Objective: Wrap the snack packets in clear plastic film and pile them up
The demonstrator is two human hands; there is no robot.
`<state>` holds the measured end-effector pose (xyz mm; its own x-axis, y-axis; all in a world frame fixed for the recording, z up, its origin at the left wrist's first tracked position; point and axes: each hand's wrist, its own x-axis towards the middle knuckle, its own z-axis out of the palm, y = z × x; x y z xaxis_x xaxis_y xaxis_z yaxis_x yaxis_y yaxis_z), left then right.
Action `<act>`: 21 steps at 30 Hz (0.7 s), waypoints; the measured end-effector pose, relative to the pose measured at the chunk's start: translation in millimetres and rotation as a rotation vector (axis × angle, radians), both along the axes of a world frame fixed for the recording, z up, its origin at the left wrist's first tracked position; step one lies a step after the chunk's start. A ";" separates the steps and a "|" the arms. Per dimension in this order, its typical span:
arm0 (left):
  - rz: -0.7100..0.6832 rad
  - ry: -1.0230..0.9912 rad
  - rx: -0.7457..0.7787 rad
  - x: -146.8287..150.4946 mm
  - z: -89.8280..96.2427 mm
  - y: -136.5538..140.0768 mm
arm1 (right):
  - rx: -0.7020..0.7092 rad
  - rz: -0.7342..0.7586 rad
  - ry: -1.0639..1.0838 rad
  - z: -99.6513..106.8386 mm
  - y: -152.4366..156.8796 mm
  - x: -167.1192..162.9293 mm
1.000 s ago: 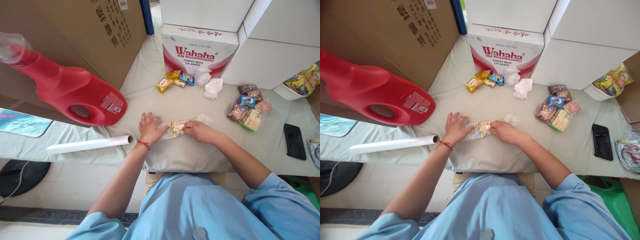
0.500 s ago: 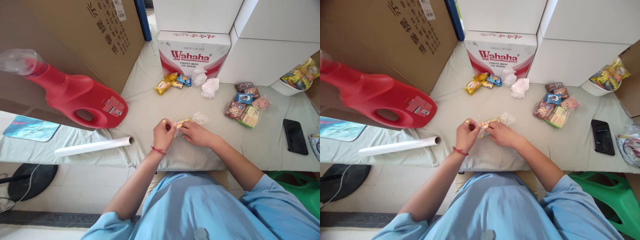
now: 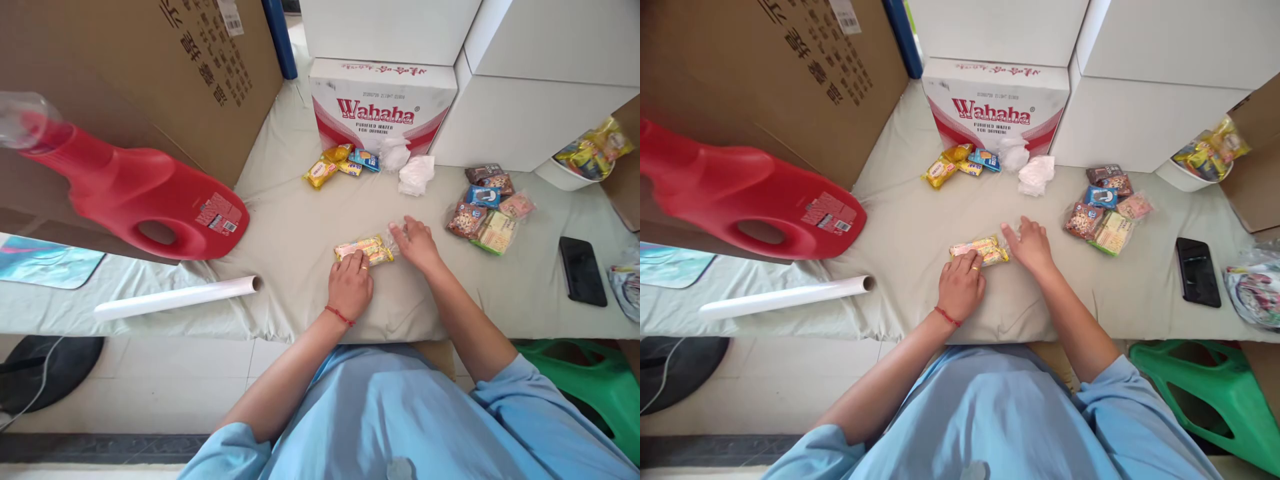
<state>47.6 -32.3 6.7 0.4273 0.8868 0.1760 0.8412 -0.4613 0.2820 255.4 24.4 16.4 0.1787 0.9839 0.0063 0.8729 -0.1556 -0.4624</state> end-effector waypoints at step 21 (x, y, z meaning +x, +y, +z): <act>-0.116 -0.189 0.030 -13.6 -21.3 -4.0 | -0.195 0.403 -0.218 29.6 -3.3 -95.3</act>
